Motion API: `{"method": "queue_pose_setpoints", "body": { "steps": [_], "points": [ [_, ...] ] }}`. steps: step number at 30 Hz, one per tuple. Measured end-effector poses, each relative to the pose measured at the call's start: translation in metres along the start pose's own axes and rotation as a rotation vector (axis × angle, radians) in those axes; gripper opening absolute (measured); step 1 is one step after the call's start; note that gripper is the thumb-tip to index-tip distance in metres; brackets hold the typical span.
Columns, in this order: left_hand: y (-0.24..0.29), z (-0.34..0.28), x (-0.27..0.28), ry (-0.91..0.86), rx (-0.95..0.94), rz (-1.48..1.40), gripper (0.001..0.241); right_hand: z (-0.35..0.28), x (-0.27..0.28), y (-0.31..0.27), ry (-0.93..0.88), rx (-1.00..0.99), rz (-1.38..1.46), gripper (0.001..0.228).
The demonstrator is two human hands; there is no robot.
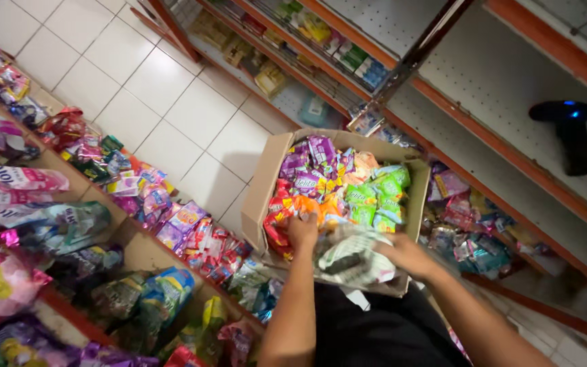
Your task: The person takes items including snack bags and lotions from a cardboard box, scans each item with a handheld barcode scanner, and places them onto the shelves of a convenience store.
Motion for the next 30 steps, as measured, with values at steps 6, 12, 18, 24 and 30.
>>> {"method": "queue_pose_setpoints", "body": {
  "steps": [6,12,18,24,30],
  "points": [
    [-0.003,0.019,-0.021,-0.043,0.110,0.229,0.046,-0.066,0.019,-0.022,0.131,0.076,0.577,0.041],
    [0.024,-0.059,0.034,-0.070,-0.467,-0.267,0.022,-0.047,-0.025,-0.067,0.161,0.432,0.298,0.039],
    [0.067,-0.149,0.078,-0.413,-0.389,-0.529,0.012,-0.036,-0.076,-0.111,0.311,0.893,-0.289,0.047],
    [0.067,-0.166,0.087,-0.593,-0.487,-0.821,0.021,-0.017,-0.062,-0.121,0.315,0.293,0.023,0.038],
    [0.100,-0.162,0.087,-0.694,-0.428,-1.107,0.035,-0.027,-0.042,-0.122,0.158,0.309,0.983,0.037]
  ]
}}
Point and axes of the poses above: each hand's wrist, its own z-axis towards the middle knuckle, its own x-axis out of the back of the hand, y = z × x, the point moved 3 cm from there along z, towards the middle knuckle, and after that the axes turned 15 degrees about z, right-handed, at the moved point
